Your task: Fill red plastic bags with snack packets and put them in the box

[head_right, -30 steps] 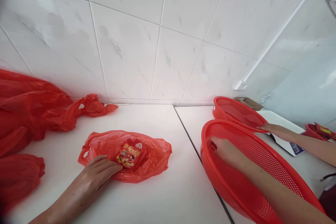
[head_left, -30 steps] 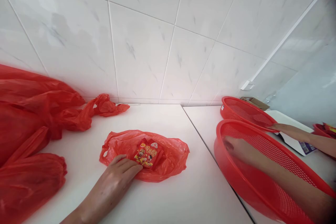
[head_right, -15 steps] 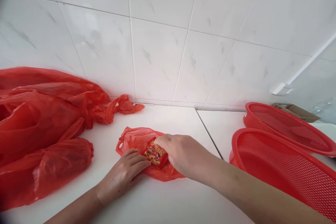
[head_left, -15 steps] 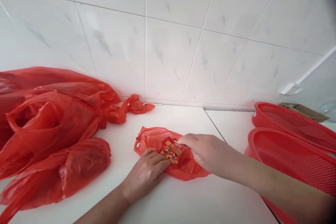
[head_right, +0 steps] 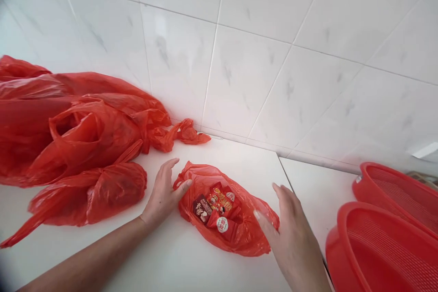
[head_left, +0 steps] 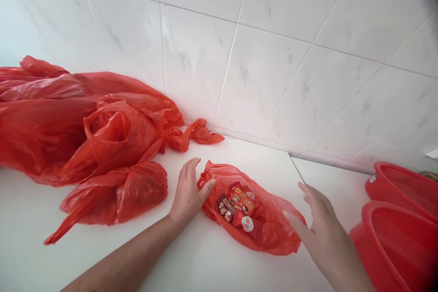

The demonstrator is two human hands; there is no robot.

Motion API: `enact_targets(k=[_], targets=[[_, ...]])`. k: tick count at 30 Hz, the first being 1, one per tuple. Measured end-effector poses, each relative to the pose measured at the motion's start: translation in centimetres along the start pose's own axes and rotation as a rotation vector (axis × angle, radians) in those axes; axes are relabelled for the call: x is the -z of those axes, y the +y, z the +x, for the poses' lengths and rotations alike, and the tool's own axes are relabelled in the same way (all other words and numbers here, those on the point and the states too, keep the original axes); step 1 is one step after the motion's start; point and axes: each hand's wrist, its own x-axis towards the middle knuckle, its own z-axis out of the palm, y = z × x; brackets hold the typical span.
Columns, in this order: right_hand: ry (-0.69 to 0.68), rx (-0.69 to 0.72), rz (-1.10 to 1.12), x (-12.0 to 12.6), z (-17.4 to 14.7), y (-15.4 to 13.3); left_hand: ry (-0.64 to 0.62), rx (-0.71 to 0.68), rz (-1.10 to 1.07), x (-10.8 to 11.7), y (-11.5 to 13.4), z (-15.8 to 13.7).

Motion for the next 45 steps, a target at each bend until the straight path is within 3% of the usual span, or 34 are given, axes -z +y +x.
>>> enact_targets(k=[3,5,9,12,15,18,21,23,27,30,32,35,38,40,42,43,45], targets=[[-0.038,-0.128,0.004,-1.5,-1.8,2.9,-0.085,0.195,-0.090,0.2,0.2,0.1],[-0.089,-0.207,0.055,-2.3,-2.7,4.0,-0.123,0.248,-0.123,0.6,0.8,0.3],[-0.242,-0.317,0.227,-3.2,-3.5,3.3,-0.203,0.314,-0.241,1.7,2.0,1.2],[-0.250,-0.334,0.462,-2.6,-2.5,1.9,-0.235,0.345,-0.323,2.4,2.9,2.5],[-0.112,-0.365,0.665,-0.7,-0.2,1.1,-0.223,0.348,-0.533,3.4,4.3,4.2],[0.184,-0.340,0.906,1.7,2.6,0.3,-0.123,0.300,-0.794,4.8,6.6,5.9],[0.534,-0.278,1.138,3.5,4.7,-1.3,0.009,0.202,-0.848,6.2,9.3,6.9],[0.576,-0.264,1.279,4.2,5.6,-2.6,0.059,0.159,-0.832,6.9,11.0,7.1],[0.309,-0.374,1.677,4.3,6.8,-4.8,0.036,0.123,-0.790,7.6,13.5,6.7],[0.075,-0.310,1.900,4.0,6.8,-6.0,-0.078,0.058,-0.759,7.4,14.5,6.0],[-0.025,-0.197,1.849,4.1,6.3,-6.7,-0.158,0.002,-0.682,7.2,15.0,5.5],[-0.110,-0.120,1.585,4.7,4.9,-7.5,-0.230,-0.120,-0.501,6.8,15.6,5.0],[-0.384,-0.064,1.393,4.9,3.8,-8.0,-0.232,-0.388,-0.345,6.4,16.1,4.6],[-0.602,0.054,1.346,4.5,3.5,-8.1,-0.223,-0.494,-0.321,6.0,16.4,4.4],[-0.748,0.210,1.324,3.7,3.6,-8.2,-0.247,-0.459,-0.341,5.5,16.3,4.2],[-0.765,0.255,1.310,3.3,3.8,-8.2,-0.247,-0.406,-0.351,5.2,16.2,4.1],[-0.717,0.219,1.264,2.8,4.2,-8.5,-0.202,-0.292,-0.355,4.9,15.9,4.1]])
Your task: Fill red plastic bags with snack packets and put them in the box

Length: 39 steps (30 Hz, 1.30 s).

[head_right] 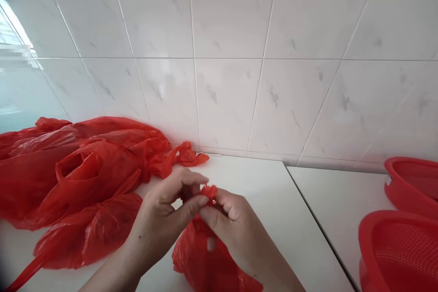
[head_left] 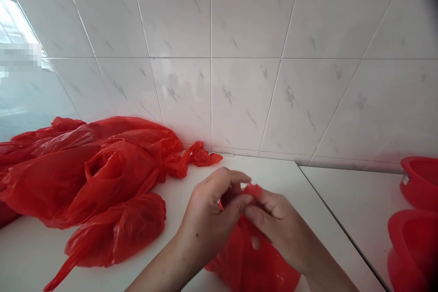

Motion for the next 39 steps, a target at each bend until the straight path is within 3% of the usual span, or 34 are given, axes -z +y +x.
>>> enact_targets(k=[3,7,9,12,18,20,24,29,32,39], targets=[[0.203,-0.096,-0.009,0.1,0.6,-0.1,0.046,-0.003,0.038,0.0,-0.6,-0.1],[0.293,-0.091,0.070,0.4,0.7,-0.2,-0.181,-0.161,0.197,-0.3,-1.3,-0.2],[0.309,-0.081,0.079,0.6,0.8,0.1,-0.218,-0.162,0.260,-0.6,-1.6,-0.2],[0.284,-0.073,0.091,1.3,0.7,0.5,-0.203,-0.099,0.254,-0.9,-2.2,-0.1],[0.026,0.079,0.106,3.0,0.2,0.5,-0.126,0.107,0.107,-1.0,-2.5,0.2],[0.011,0.100,0.032,3.2,0.1,0.5,-0.176,0.199,0.040,-1.0,-2.4,0.0],[0.092,-0.039,-0.134,2.8,0.2,0.6,-0.246,0.312,0.084,-1.2,-2.1,-0.3],[0.350,-0.135,-0.385,2.0,0.7,0.6,-0.251,0.230,0.171,-1.4,-1.8,-0.1],[0.313,-0.190,-0.328,2.0,0.9,0.3,-0.257,0.146,0.261,-1.5,-1.9,0.1],[0.166,-0.127,0.071,3.2,1.0,1.1,-0.244,-0.058,0.420,-1.2,-3.1,-0.3]])
